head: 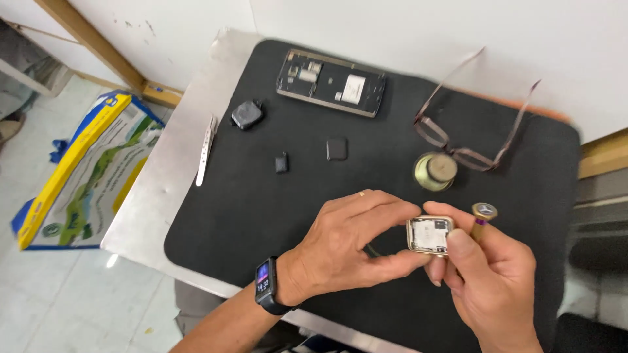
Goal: The person uses a small screwdriver to unscrew and disassemble two small square electronic devices on a black mat. They remove screws, open the casings, and inspect the internal components.
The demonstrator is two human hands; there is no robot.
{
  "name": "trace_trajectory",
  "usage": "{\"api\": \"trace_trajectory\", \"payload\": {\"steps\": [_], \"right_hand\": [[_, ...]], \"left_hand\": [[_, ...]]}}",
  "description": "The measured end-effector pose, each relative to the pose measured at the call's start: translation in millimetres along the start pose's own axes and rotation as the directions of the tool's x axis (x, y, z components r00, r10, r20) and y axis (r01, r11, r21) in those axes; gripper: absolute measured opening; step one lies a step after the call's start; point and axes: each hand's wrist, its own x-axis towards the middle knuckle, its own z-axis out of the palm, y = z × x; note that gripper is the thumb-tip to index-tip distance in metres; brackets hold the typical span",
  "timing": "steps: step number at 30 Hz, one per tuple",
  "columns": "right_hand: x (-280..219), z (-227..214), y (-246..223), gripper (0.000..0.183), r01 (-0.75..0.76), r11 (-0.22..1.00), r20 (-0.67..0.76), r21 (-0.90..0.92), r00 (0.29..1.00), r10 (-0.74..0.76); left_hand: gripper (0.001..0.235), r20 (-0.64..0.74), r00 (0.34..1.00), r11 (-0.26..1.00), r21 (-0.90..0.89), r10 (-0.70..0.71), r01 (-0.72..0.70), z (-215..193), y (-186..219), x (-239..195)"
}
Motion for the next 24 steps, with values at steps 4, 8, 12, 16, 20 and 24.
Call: {"api": "trace_trajectory", "payload": {"steps": [4,8,12,16,20,24], "right_hand": [[14,0,-29,0.042,0.07,0.997,-0.046,-0.041,0.996,-0.072],[31,11,-43,0.044,0.059,0.998,-0.118,-0.013,0.991,-0.06],[48,18,-36,0.039,0.001,1.0,-0.139,0.029,0.99,0.003],[57,19,-19,0.038,-0.034,0.997,-0.174,0.065,0.984,0.044],[58,19,-9,0.033,0.0,0.997,-0.157,0.076,0.988,0.012],[56,23,1,0.027,0.14,0.99,-0.233,-0.032,0.962,-0.144]], "left_hand": [[0.038,-0.042,0.99,0.99,-0.036,0.136,-0.137,-3,-1,27],[0.04,-0.052,0.985,0.984,-0.062,0.163,-0.166,-1,-15,42],[0.038,-0.108,0.981,0.981,-0.095,0.158,-0.169,2,-30,45],[0.038,-0.086,0.987,0.986,-0.09,0.136,-0.143,6,-46,36],[0.035,-0.015,1.0,0.981,-0.191,0.016,-0.018,10,-48,29],[0.047,0.167,0.932,0.648,-0.679,-0.322,0.346,21,-48,19]]}}
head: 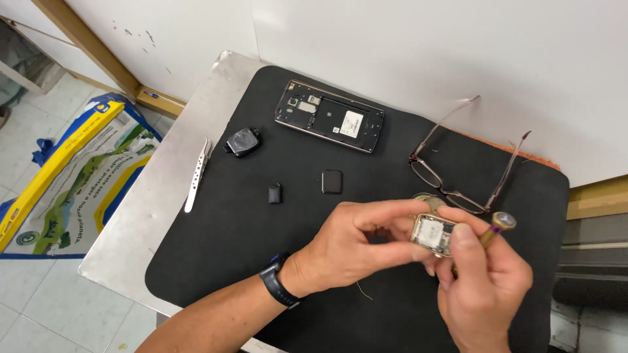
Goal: The person uses a small screwdriver to unscrew and disassemble two small square electronic devices on a black mat. They remove screws, open the casings, and inspect the internal components.
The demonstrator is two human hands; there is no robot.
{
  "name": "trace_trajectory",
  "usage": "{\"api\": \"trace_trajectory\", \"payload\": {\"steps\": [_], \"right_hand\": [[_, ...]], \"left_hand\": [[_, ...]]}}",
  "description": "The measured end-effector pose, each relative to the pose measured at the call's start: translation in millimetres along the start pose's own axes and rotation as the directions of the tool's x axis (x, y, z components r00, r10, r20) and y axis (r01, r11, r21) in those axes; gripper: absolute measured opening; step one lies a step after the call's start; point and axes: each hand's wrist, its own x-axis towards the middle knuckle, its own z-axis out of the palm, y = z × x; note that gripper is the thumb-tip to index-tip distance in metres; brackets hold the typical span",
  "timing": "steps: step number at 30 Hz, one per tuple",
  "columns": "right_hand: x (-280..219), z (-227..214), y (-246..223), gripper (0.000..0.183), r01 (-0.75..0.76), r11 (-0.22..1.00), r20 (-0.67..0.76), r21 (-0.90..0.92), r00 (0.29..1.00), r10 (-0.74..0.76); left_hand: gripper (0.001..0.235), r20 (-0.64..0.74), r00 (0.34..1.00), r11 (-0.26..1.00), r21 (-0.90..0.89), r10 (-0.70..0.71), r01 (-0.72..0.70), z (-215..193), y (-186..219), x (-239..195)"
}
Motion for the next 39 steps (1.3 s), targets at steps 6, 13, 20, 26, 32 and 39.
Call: {"api": "trace_trajectory", "payload": {"steps": [6,13,20,26,32,39], "right_hand": [[2,-2,1,0.028,0.128,0.987,0.027,-0.099,0.992,-0.126],[4,-6,-6,0.028,0.202,0.971,0.081,-0.131,0.978,-0.193],[5,-4,-7,0.028,0.215,0.965,0.086,-0.149,0.975,-0.204],[5,-5,1,0.029,0.13,0.991,0.058,-0.038,0.99,-0.128],[3,-10,6,0.03,0.209,0.972,0.095,-0.106,0.975,-0.199],[-2,-16,15,0.034,0.244,0.962,0.08,-0.118,0.968,-0.236]], "left_hand": [[0.05,0.061,0.971,0.901,-0.364,-0.231,0.237,-9,-21,4],[0.039,0.118,0.96,0.891,-0.359,-0.253,0.279,-14,-17,8],[0.035,0.094,0.952,0.874,-0.378,-0.29,0.304,-12,-17,8],[0.035,0.104,0.937,0.817,-0.464,-0.334,0.343,-13,-23,5],[0.036,0.121,0.94,0.82,-0.462,-0.318,0.336,-13,-21,4],[0.03,0.09,0.958,0.849,-0.446,-0.274,0.285,-13,-25,1]]}}
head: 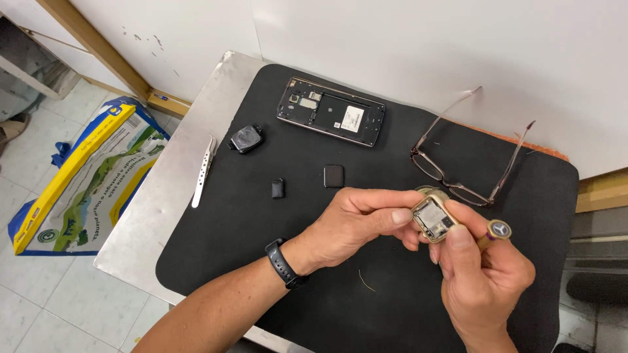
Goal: The person uses a small screwdriver to unscrew and disassemble two small square electronic devices on a black mat. They remove screws, open the casings, and inspect the internal components.
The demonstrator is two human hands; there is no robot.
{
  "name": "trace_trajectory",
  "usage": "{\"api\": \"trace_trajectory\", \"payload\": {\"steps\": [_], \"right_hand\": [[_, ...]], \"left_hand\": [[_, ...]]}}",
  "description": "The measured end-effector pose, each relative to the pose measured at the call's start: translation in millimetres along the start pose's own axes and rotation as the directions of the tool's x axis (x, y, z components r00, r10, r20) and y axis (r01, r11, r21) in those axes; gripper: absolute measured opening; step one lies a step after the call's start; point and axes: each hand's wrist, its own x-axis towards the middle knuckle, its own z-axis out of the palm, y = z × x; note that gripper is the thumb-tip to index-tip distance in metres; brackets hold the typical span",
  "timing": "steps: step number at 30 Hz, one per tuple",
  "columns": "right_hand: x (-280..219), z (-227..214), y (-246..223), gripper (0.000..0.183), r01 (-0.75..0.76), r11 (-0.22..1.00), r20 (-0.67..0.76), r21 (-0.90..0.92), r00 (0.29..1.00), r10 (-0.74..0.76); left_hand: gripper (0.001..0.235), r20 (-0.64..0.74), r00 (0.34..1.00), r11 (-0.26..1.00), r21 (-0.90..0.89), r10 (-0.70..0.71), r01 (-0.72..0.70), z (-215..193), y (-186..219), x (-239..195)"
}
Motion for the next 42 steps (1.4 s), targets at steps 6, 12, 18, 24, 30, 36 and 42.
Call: {"api": "trace_trajectory", "payload": {"steps": [6,12,18,24,30,36,42], "right_hand": [[-1,-2,2,0.03,0.083,0.995,0.011,-0.062,0.997,-0.082],[-7,-6,7,0.036,0.108,0.986,-0.003,-0.126,0.994,-0.109],[-9,-7,7,0.042,0.195,0.954,0.007,-0.228,0.98,-0.199],[-9,-11,9,0.04,0.233,0.934,0.029,-0.271,0.972,-0.234],[-5,-10,8,0.033,0.278,0.922,0.086,-0.268,0.961,-0.264],[-4,-10,12,0.029,0.254,0.942,0.087,-0.22,0.967,-0.24],[-6,-11,22,0.031,0.187,0.967,0.036,-0.172,0.982,-0.183]], "left_hand": [[0.027,0.033,0.998,0.999,0.005,0.054,-0.054,2,4,-1],[0.027,0.059,0.997,0.998,0.012,0.058,-0.058,2,9,-2],[0.029,0.061,0.997,0.998,0.04,0.036,-0.038,1,9,-4],[0.028,0.067,0.996,0.996,0.062,0.063,-0.068,1,12,-4],[0.027,0.042,0.997,0.992,0.1,0.071,-0.075,3,18,-4],[0.026,0.03,0.996,0.986,0.143,0.079,-0.082,1,19,-3],[0.026,0.004,0.996,0.98,0.182,0.087,-0.086,2,21,-2]]}}
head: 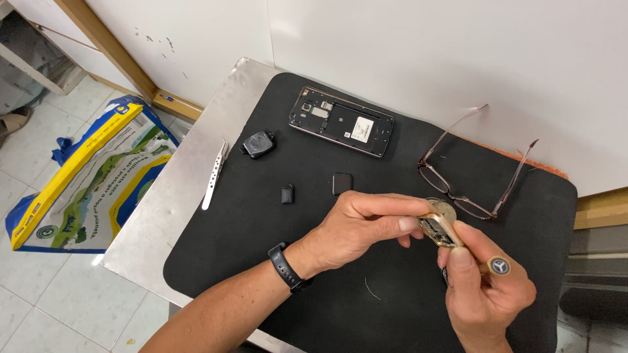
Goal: The person uses a small screwdriver to unscrew and disassemble two small square electronic devices on a black mat. They remove screws, open the casings, and inspect the internal components.
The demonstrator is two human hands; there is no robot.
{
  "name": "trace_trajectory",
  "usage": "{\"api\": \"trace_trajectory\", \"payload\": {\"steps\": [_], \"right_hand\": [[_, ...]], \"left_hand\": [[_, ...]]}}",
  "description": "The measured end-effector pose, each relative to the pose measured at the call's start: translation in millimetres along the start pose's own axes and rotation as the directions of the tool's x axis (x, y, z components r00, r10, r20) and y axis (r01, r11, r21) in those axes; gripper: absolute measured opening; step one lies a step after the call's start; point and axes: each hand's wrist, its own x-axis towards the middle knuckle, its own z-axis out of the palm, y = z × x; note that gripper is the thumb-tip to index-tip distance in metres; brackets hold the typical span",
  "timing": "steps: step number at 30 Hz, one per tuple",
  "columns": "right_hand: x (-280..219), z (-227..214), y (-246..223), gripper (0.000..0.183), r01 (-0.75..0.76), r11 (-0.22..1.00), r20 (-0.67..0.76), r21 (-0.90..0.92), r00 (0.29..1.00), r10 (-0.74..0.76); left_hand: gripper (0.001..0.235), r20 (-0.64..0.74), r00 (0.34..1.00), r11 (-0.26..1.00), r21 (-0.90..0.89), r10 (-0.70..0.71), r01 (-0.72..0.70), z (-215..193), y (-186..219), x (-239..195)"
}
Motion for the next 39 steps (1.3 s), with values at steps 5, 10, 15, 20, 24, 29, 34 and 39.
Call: {"api": "trace_trajectory", "payload": {"steps": [5,10,15,20,24,29,34,39], "right_hand": [[1,2,2,0.03,-0.057,0.997,-0.036,0.044,0.998,0.059],[6,7,-7,0.03,-0.079,0.997,-0.032,0.004,0.996,0.079],[10,7,-12,0.029,-0.08,0.996,-0.009,-0.025,0.997,0.08],[15,8,-17,0.029,-0.061,0.996,0.008,-0.064,0.998,0.061],[18,11,-19,0.029,-0.078,0.992,0.005,-0.095,0.997,0.079],[19,13,-21,0.028,-0.098,0.989,-0.004,-0.111,0.995,0.099],[22,14,-26,0.027,-0.084,0.986,0.011,-0.142,0.996,0.086],[24,13,-31,0.027,-0.102,0.974,0.02,-0.201,0.994,0.109]], "left_hand": [[0.024,-0.032,0.999,1.0,0.023,0.001,0.0,0,-2,2],[0.025,-0.06,0.998,1.0,0.015,-0.012,0.013,-2,-6,3],[0.026,-0.083,0.996,0.999,0.018,-0.033,0.035,-2,-7,3],[0.024,-0.155,0.988,0.997,0.07,-0.011,0.022,3,-5,4],[0.022,-0.119,0.982,0.963,0.243,0.146,-0.114,6,1,3],[0.023,-0.132,0.981,0.966,0.235,0.142,-0.109,5,0,4],[0.025,-0.135,0.988,0.984,0.167,0.078,-0.055,4,0,4],[0.025,-0.126,0.99,0.982,0.188,0.062,-0.037,2,-2,5]]}}
